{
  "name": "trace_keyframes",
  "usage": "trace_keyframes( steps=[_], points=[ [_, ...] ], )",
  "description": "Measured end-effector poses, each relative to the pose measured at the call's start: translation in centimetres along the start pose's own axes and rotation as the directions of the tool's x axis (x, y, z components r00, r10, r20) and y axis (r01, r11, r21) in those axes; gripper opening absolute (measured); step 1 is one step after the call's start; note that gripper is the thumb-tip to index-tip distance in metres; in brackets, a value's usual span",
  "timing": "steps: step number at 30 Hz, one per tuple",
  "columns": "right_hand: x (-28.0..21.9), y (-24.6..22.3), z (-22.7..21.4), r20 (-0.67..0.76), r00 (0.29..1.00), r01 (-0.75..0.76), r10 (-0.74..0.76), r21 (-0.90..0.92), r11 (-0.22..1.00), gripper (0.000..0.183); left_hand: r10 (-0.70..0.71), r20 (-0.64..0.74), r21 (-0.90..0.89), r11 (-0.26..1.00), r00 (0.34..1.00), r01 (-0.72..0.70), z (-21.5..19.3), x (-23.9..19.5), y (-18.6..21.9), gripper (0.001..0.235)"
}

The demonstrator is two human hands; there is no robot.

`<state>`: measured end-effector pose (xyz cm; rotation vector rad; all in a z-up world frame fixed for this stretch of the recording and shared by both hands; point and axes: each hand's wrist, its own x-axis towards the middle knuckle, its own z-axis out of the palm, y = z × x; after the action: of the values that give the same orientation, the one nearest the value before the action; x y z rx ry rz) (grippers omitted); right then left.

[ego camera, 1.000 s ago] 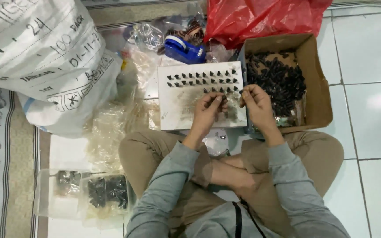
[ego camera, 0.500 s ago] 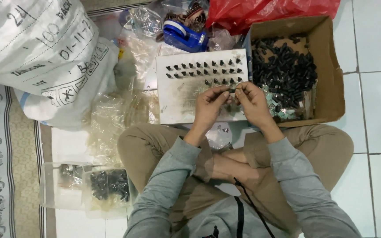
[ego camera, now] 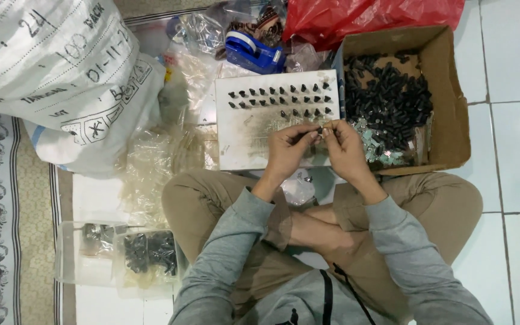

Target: The person sits on the floor and repeatedly picks small black components from a cardboard box, then places them into a white tray with multiple slots. The person handles the items one at a time, filling the tray gradually.

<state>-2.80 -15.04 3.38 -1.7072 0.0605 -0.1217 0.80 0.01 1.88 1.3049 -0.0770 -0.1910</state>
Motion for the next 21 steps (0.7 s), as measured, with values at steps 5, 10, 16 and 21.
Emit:
trace_keyframes(
  steps=[5,10,16,21],
  points=[
    [-0.8,0.6,0.3,-0.049,0.998,-0.044,0.043,-0.013,0.999,0.012,-0.034,0.016,-0.035,0.999,0.999,0.035,0.3,-0.5,-1.6,0.016],
    [-0.5,1.1,-0.4,-0.029,0.989,-0.146,0.145,-0.051,0.988,0.009,-0.042,0.023,0.027,0.999,0.999,0.041,0.3,-0.5,-1.4,0.015],
    [-0.7,3.6,-1.2,-0.043,0.969,-0.241,0.244,0.059,0.969,0.013,-0.037,0.011,0.092,0.995,0.999,0.036,0.7,-0.5,-1.1,0.015],
    [-0.4,-0.3,-0.1,-0.090,0.987,-0.128,0.133,0.056,0.990,0.017,-0.069,-0.032,-0.063,0.996,0.997,0.067,0.7,-0.3,-1.0,0.016]
  ],
)
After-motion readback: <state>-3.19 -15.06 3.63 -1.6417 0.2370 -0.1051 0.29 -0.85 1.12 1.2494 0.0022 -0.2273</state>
